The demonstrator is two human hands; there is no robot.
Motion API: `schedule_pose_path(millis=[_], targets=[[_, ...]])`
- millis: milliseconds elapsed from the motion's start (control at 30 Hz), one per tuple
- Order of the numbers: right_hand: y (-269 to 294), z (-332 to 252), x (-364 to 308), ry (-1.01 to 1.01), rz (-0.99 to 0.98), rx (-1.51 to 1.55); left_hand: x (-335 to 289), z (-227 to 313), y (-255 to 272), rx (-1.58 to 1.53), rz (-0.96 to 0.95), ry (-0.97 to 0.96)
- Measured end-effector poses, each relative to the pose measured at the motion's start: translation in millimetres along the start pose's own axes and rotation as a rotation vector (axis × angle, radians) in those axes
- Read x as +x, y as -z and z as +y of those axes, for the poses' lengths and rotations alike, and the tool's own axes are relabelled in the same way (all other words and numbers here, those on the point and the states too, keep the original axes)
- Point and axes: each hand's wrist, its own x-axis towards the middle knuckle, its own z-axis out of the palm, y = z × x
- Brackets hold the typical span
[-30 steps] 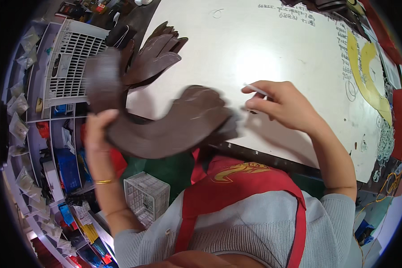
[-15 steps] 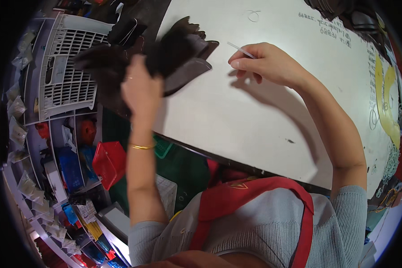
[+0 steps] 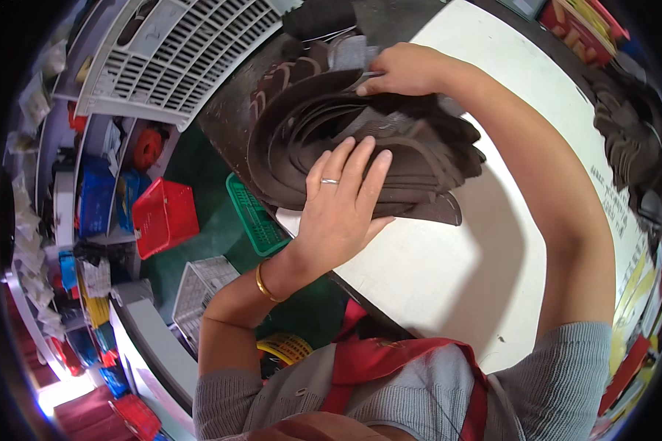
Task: Marking leather shoe components with a silver pen and bundling them together with an elastic band.
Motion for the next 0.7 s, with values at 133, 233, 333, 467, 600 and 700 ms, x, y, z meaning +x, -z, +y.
schedule_pose_path(millis=[133, 233, 333, 467, 600, 700], targets=[[-11, 9, -2, -0.075, 0.203, -0.075, 0, -17, -4, 0.120, 0.075, -0.053], [11, 2, -5, -0.134, -0.063, -0.024, 12, -24, -6, 0.150, 0.115, -0.066], [13, 2, -4, -0.199, -0.155, 0.020, 14, -28, -12, 0.145, 0.164, -0.058], [12, 27, -11, -0.304, 0.031, -0.126, 16, -29, -17, 0.174, 0.171, -0.078], [12, 38, -21, -0.349, -0.059, 0.094, 10, -29, -20, 0.182, 0.195, -0.026], [23, 37, -26, -0.410, -0.234, 0.159, 11, -29, -20, 0.144, 0.170, -0.041]])
